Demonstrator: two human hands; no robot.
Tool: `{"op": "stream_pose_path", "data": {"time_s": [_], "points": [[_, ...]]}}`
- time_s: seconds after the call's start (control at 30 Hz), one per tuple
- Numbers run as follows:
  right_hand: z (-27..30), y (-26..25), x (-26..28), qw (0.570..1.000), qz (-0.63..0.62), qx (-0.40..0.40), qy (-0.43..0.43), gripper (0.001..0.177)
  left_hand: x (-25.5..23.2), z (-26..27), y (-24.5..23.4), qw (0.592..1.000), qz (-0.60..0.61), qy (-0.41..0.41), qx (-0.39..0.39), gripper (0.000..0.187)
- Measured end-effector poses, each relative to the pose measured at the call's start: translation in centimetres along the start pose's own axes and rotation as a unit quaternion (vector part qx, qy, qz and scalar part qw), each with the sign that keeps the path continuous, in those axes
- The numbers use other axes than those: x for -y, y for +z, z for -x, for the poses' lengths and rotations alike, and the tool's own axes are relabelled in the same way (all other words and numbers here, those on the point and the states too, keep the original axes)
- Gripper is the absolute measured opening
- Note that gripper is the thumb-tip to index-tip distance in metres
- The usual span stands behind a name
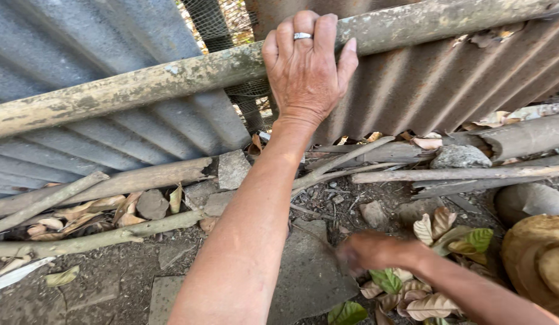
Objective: The person repairs a corrugated metal and wood fence by hand, inserting metal sheets and wood branches into place and securing parts with plastic ties.
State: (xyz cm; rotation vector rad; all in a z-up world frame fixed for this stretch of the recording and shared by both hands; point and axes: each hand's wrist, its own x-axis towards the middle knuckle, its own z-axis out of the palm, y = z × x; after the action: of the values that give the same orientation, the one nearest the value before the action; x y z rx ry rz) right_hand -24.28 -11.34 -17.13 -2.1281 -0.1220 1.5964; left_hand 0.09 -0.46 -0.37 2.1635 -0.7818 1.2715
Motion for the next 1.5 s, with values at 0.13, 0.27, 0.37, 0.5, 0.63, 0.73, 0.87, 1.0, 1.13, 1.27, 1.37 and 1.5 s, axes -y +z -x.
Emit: {"op": "stream_pose_path", "data": {"time_s": [0.13, 0.27, 0.37, 0.5, 0.63, 0.73, 0.87, 1.0, 1.13, 1.27, 1.37, 1.5], "points": [[-6.4, -0.5, 1.6, 0.945, 0.227, -0.237, 0.001, 0.045, 0.0, 0.1, 0.0, 1.0, -0.002, 0.001, 0.009, 0.045], [-10.7, -1.2, 3.8, 0.837, 0.428, -0.337, 0.044, 0.045, 0.1, 0.0, 0.1, 1.0, 0.0, 0.008, -0.005, 0.045], [-11.6, -0.4, 5.8, 0.692, 0.647, -0.312, 0.074, 0.046, 0.1, 0.1, -0.1, 1.0, -0.006, 0.005, 0.004, 0.045], [-10.1, 0.0, 4.9, 0.599, 0.776, -0.187, 0.06, 0.047, -0.2, -0.1, -0.4, 1.0, 0.007, -0.002, 0.012, 0.043], [-4.4, 0.2, -1.8, 0.985, 0.084, -0.137, -0.06, 0.033, -0.4, -0.6, -1.3, 1.0, 0.027, -0.001, 0.014, 0.04], [0.1, -1.1, -6.0, 0.989, 0.03, -0.14, 0.031, 0.014, -0.6, -1.1, -1.7, 1.0, 0.022, 0.002, 0.013, 0.039], [6.7, -3.4, -13.0, 0.966, -0.087, -0.14, 0.198, 0.046, -1.8, -1.7, -3.0, 1.0, 0.023, 0.004, 0.018, 0.04], [10.2, -6.0, -17.6, 0.786, -0.015, -0.584, 0.203, 0.029, -5.2, -2.2, -2.6, 0.995, 0.039, 0.086, 0.008, 0.049], [12.7, -8.5, -17.9, 0.763, -0.12, -0.582, 0.253, 0.026, -8.0, -3.1, 1.4, 0.998, 0.038, 0.049, 0.029, 0.055], [10.6, -10.6, -17.2, 0.779, -0.001, -0.587, 0.223, 0.035, -8.2, -1.9, 3.7, 0.998, 0.031, 0.043, 0.021, 0.061], [6.6, -11.7, -17.8, 0.793, 0.052, -0.568, 0.211, 0.04, -8.1, -0.9, 4.5, 0.998, 0.057, 0.03, 0.007, 0.066], [1.8, -13.4, -19.4, 0.808, 0.167, -0.495, 0.272, 0.075, -8.0, -1.1, 5.2, 0.998, 0.052, 0.027, -0.011, 0.067]]}}
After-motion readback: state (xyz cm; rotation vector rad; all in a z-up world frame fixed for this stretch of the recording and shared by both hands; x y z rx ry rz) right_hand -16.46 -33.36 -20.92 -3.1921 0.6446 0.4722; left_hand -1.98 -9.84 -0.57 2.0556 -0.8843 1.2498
